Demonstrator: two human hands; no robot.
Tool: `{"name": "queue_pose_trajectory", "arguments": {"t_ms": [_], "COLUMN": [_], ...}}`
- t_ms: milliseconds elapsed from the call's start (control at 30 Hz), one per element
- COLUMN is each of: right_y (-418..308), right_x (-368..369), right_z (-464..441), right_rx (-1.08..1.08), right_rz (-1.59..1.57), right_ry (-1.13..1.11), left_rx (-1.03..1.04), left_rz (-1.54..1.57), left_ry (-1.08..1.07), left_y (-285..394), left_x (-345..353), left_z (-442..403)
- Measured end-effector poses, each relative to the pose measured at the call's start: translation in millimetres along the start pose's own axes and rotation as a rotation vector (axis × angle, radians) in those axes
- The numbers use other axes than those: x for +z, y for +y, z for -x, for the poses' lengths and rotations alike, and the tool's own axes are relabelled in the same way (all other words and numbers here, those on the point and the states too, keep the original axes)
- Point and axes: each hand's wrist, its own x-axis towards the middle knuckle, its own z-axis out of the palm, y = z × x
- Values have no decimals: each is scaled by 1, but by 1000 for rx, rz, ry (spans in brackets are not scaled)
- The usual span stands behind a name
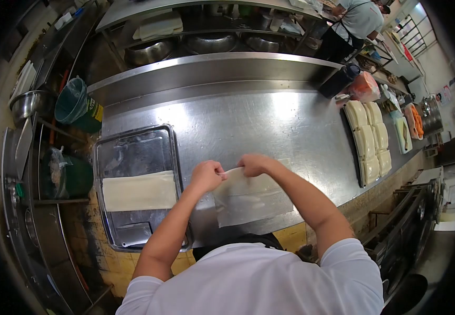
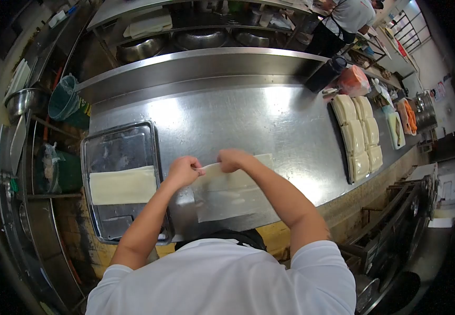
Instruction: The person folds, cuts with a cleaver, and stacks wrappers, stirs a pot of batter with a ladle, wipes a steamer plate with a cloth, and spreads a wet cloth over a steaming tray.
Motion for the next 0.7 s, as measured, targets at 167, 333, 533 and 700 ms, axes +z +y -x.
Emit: {"name": "queue_pose_trajectory", "arguments": {"t_ms": [167,333,533,700], "right_y": [72,112,122,130], "right_x": [-18,0,7,16], "right_z": [32,68,93,123], "right_rx": [102,143,171,114], "right_rz": [300,468,312,178], "right_ry": [-118,276,318,509], "left_rx": [-57,-95,-139,-27], "left_rz": [137,159,25,16], "left_ry": [-35,-48,7,98], "left_y": [-30,-42,-8,0], "left_x": [19,37,21,12], "left_z": [-21,-34,-13,15]}}
